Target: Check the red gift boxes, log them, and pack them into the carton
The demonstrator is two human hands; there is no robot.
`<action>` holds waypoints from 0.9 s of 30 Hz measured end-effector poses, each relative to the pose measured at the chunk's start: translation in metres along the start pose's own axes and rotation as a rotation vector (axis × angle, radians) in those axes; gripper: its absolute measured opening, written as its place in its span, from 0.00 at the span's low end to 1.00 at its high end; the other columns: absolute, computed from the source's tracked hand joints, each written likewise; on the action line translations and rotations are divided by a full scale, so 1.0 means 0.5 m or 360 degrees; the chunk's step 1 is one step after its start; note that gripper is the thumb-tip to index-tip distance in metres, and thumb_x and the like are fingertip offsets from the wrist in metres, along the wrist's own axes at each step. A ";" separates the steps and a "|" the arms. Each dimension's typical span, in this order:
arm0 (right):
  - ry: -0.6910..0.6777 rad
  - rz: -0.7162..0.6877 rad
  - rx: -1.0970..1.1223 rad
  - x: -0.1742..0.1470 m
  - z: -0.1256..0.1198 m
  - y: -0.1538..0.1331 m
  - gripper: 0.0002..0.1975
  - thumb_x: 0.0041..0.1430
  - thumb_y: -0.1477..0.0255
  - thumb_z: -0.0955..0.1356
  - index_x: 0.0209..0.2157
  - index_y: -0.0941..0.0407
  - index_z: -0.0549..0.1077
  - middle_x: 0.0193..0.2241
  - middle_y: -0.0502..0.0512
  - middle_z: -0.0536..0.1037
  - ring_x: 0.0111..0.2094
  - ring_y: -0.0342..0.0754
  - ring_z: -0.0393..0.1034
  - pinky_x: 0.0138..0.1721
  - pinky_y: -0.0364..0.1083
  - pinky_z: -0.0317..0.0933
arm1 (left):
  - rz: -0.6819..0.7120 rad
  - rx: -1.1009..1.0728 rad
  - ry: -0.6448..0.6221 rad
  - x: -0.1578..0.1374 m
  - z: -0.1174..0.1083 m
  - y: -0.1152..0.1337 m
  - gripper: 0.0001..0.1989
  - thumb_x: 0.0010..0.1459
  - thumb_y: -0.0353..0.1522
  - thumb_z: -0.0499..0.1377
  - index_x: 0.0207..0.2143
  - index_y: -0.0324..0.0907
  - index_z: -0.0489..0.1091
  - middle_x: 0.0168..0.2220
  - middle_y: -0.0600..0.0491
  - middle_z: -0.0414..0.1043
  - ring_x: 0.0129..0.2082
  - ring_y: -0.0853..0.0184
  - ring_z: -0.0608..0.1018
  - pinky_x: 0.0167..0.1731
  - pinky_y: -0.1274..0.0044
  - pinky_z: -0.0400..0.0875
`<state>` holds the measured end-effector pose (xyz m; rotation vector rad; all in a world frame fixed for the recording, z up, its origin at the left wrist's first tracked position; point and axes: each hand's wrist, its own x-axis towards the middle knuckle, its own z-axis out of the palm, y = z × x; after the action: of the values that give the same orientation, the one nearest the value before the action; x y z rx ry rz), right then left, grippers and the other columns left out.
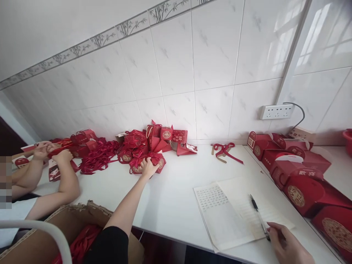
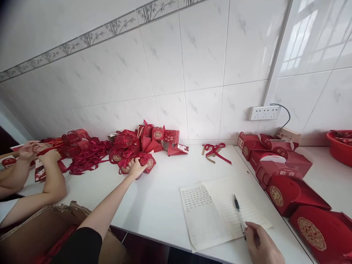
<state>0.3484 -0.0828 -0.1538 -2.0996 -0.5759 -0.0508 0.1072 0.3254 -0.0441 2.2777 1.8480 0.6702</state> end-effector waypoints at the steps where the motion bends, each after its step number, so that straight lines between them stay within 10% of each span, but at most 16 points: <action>1: -0.0009 -0.0002 -0.0002 -0.001 -0.002 -0.005 0.16 0.41 0.54 0.61 0.26 0.50 0.69 0.28 0.57 0.77 0.26 0.59 0.73 0.22 0.52 0.67 | 0.0031 0.0016 -0.0016 -0.007 -0.002 -0.001 0.31 0.49 0.39 0.59 0.53 0.34 0.56 0.55 0.33 0.58 0.57 0.45 0.60 0.52 0.59 0.54; 8: -0.0057 -0.0229 0.0323 -0.041 0.028 -0.092 0.17 0.49 0.55 0.63 0.30 0.54 0.71 0.28 0.59 0.77 0.28 0.55 0.73 0.24 0.47 0.65 | 0.0531 0.0084 -0.0223 -0.173 -0.019 0.021 0.45 0.40 0.44 0.63 0.56 0.34 0.50 0.52 0.36 0.59 0.55 0.47 0.62 0.52 0.63 0.56; 16: -0.1136 -0.0396 0.0832 -0.102 0.130 -0.305 0.19 0.61 0.53 0.59 0.33 0.55 0.66 0.28 0.53 0.74 0.29 0.49 0.68 0.30 0.46 0.62 | 0.0716 -0.0280 -0.0682 -0.385 -0.108 0.045 0.53 0.34 0.48 0.66 0.59 0.37 0.47 0.51 0.38 0.60 0.54 0.46 0.63 0.53 0.58 0.57; 27: -0.1188 -0.0085 0.0888 -0.100 0.131 -0.307 0.26 0.59 0.47 0.58 0.25 0.56 0.64 0.23 0.52 0.70 0.27 0.47 0.65 0.31 0.45 0.57 | -0.0389 -0.1605 -0.1355 -0.342 -0.093 0.000 0.22 0.53 0.50 0.54 0.34 0.41 0.55 0.29 0.57 0.63 0.23 0.74 0.70 0.26 0.77 0.67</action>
<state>0.2276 0.0211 -0.0838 -1.5081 -0.9518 0.8022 0.0623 0.1541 -0.0458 1.3036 0.9809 0.3487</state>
